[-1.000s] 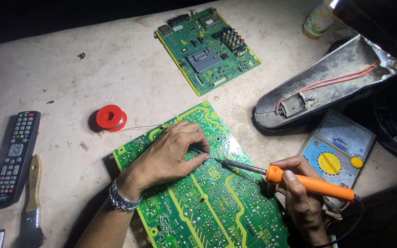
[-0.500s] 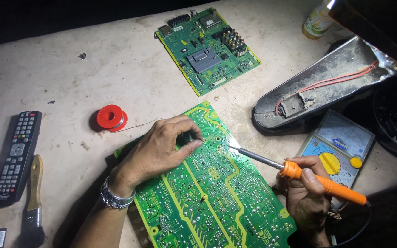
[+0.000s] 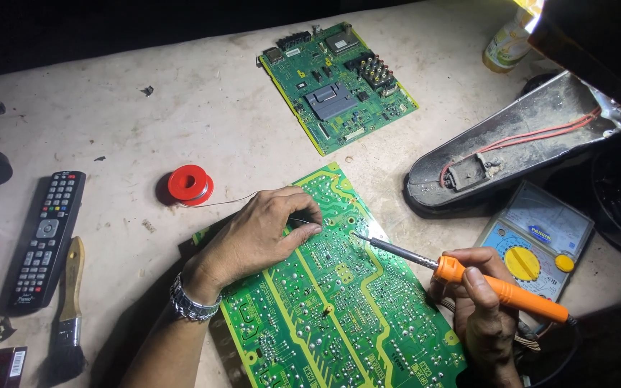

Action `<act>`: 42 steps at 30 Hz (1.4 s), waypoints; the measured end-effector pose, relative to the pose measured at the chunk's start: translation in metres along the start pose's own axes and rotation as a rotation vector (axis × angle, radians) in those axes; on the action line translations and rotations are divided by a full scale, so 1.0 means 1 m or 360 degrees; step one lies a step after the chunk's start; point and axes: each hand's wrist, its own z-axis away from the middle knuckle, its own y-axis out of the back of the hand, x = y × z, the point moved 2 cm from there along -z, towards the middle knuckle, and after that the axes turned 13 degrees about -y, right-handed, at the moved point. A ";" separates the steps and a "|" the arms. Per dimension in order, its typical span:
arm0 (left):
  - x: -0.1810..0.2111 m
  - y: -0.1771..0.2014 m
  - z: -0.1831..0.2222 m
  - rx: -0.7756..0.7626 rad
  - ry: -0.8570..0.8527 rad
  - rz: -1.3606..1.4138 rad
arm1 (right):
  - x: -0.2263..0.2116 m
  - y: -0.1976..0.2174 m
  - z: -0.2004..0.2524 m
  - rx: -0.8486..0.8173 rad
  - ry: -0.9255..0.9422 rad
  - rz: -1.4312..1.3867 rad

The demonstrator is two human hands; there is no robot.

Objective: Soldering electronic components onto a large green circuit board using a soldering iron and solder wire.

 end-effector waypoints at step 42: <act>0.000 0.003 0.005 -0.0075 0.0018 -0.0025 | -0.007 -0.007 -0.006 -0.0027 -0.0005 -0.0009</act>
